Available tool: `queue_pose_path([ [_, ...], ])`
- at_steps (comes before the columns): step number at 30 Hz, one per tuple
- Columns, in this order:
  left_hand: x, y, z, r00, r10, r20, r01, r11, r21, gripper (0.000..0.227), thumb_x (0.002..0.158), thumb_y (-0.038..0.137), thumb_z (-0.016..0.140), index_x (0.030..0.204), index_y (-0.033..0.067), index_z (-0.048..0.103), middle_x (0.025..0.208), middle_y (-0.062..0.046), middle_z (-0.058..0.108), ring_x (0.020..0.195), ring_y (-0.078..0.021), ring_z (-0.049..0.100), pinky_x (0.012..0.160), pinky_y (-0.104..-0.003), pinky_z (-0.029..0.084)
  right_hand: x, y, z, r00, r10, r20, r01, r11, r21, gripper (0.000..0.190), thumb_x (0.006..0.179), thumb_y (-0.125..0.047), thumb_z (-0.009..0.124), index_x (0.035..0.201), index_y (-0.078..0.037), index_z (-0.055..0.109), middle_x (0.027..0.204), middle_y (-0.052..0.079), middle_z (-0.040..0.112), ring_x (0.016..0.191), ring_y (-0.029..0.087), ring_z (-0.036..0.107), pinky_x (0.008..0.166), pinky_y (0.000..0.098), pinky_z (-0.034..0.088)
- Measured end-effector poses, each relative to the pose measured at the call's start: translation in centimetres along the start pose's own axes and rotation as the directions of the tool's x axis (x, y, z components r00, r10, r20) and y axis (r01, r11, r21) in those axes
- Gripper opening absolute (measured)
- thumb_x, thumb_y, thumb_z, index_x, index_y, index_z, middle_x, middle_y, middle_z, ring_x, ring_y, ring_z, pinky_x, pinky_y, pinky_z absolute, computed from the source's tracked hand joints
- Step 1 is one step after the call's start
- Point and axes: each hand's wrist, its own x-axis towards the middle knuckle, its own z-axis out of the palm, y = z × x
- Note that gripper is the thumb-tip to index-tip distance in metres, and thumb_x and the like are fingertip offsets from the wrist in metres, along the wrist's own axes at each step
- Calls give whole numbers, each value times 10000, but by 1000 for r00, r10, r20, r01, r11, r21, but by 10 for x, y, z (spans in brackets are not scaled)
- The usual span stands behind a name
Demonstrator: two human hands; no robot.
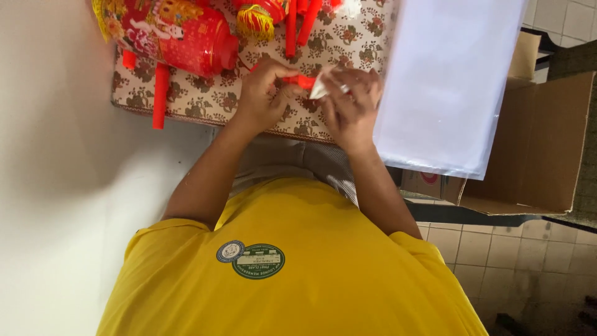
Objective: Assembling red plastic lantern parts by wrapping white material around the ends of tubes.
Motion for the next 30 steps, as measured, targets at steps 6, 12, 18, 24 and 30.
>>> queue_pose_path([
  [6,2,12,-4,998,-51,33,52,998,-39,179,1049,180,673,1126,21,644,1010,-133,700,715,-186,627,626,-321,507,16,-15,-18,999,-42,19,40,996,75,211,1034,-80,703,1246,-82,705,1203,106,676,1106,332,575,956,504,427],
  [12,3,8,-2,992,-77,98,84,994,-64,240,1055,274,640,1103,40,617,1051,-140,679,940,-262,665,761,-374,518,13,-13,-16,997,-71,22,69,995,76,295,972,-9,784,1252,-67,708,1194,110,676,1091,327,566,935,497,410],
  [18,24,17,1,995,41,90,-32,994,-102,273,1087,293,566,1097,21,588,1002,-144,638,889,-257,609,769,-382,492,20,-14,-17,999,-20,31,18,998,64,299,998,-17,749,1283,-83,688,1201,109,674,1076,301,563,886,454,422],
  [24,66,2,2,977,206,56,-208,978,32,186,1100,173,496,1117,-8,534,984,-140,616,803,-219,583,682,-303,528,75,3,-37,989,-54,137,44,996,77,318,935,88,821,1200,-48,710,1098,61,741,1044,257,653,989,404,428],
  [30,82,-4,1,960,262,101,-272,957,100,155,1088,150,503,1094,2,549,965,-131,612,831,-240,579,711,-344,502,85,23,-39,963,-111,245,75,986,150,275,1013,26,753,1279,-6,691,1154,166,689,1044,335,643,963,463,498],
])
